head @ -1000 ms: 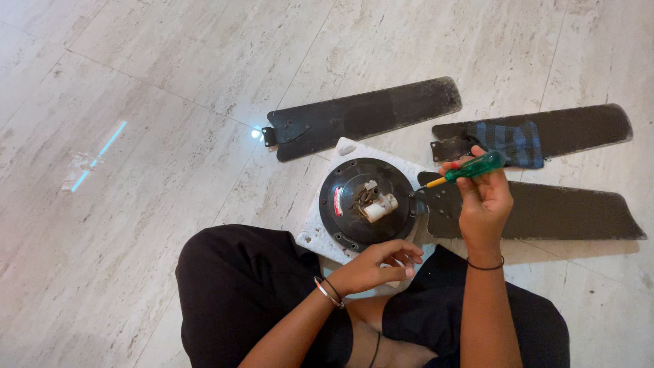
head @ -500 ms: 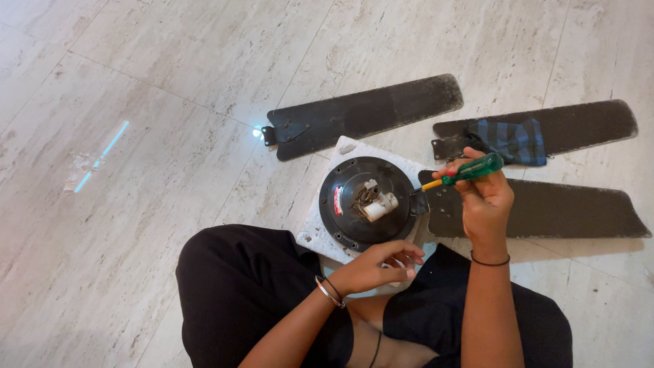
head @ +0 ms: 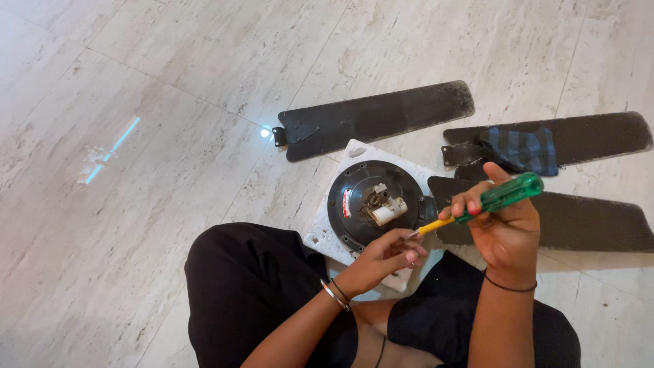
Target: The person sits on the floor and assembles an electric fan. They use a screwdriver to attach fan blades to the motor housing, then wipe one blade with a cloth before securing it.
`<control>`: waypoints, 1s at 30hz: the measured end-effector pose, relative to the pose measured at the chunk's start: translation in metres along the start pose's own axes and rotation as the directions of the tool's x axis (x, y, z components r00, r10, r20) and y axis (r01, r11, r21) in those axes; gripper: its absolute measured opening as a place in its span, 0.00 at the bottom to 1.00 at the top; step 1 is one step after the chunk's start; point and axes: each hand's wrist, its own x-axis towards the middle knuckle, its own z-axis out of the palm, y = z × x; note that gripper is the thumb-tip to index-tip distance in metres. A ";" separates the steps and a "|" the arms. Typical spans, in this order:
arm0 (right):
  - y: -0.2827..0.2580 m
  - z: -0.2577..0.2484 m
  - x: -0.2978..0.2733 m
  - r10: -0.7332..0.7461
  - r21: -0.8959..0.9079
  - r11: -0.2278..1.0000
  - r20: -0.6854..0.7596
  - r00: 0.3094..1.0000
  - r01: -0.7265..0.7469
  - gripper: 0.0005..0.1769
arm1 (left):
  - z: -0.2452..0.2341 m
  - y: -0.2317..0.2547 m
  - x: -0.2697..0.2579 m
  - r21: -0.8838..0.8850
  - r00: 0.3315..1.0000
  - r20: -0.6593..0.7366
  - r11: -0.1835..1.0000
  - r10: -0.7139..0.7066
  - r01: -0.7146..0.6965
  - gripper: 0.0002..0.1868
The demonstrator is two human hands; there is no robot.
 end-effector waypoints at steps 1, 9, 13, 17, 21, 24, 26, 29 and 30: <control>-0.001 0.004 -0.001 0.006 -0.072 0.997 0.021 1.000 -0.005 0.26 | 0.000 -0.001 0.000 -0.030 0.999 -0.018 0.999 0.037 -0.038 0.26; 0.007 0.026 0.002 0.071 -0.323 0.945 0.019 0.997 -0.061 0.31 | -0.012 -0.014 0.002 -0.148 0.992 -0.079 0.983 0.093 -0.104 0.12; 0.004 0.036 0.005 0.239 -0.512 0.796 -0.221 0.946 -0.321 0.30 | -0.015 -0.015 0.002 -0.154 0.988 -0.141 0.984 0.067 -0.088 0.12; 0.012 0.043 0.004 0.306 -0.682 0.596 -0.294 0.905 -0.423 0.30 | -0.014 -0.013 0.002 -0.174 0.985 -0.154 0.979 0.075 -0.101 0.12; 0.022 0.043 0.001 0.199 -0.676 0.609 -0.376 0.905 -0.415 0.20 | -0.013 -0.014 0.003 -0.147 0.990 -0.135 0.987 0.040 -0.060 0.13; 0.019 0.043 0.000 0.001 -0.760 0.575 -0.369 0.929 -0.302 0.18 | -0.011 -0.012 0.004 -0.091 0.983 -0.178 0.994 0.037 -0.054 0.13; 0.014 0.041 0.001 -0.166 -0.826 0.513 -0.364 0.917 -0.235 0.17 | -0.010 -0.010 0.005 -0.042 0.976 -0.214 0.998 0.045 -0.056 0.14; 0.012 0.033 0.003 -0.332 -0.886 0.433 -0.328 0.884 -0.166 0.15 | -0.009 -0.009 0.006 -0.022 0.975 -0.224 1.000 -0.001 -0.004 0.13; 0.014 0.029 0.004 -0.374 -0.900 0.411 -0.314 0.873 -0.148 0.14 | -0.009 -0.009 0.007 -0.020 0.975 -0.220 1.000 -0.008 0.004 0.13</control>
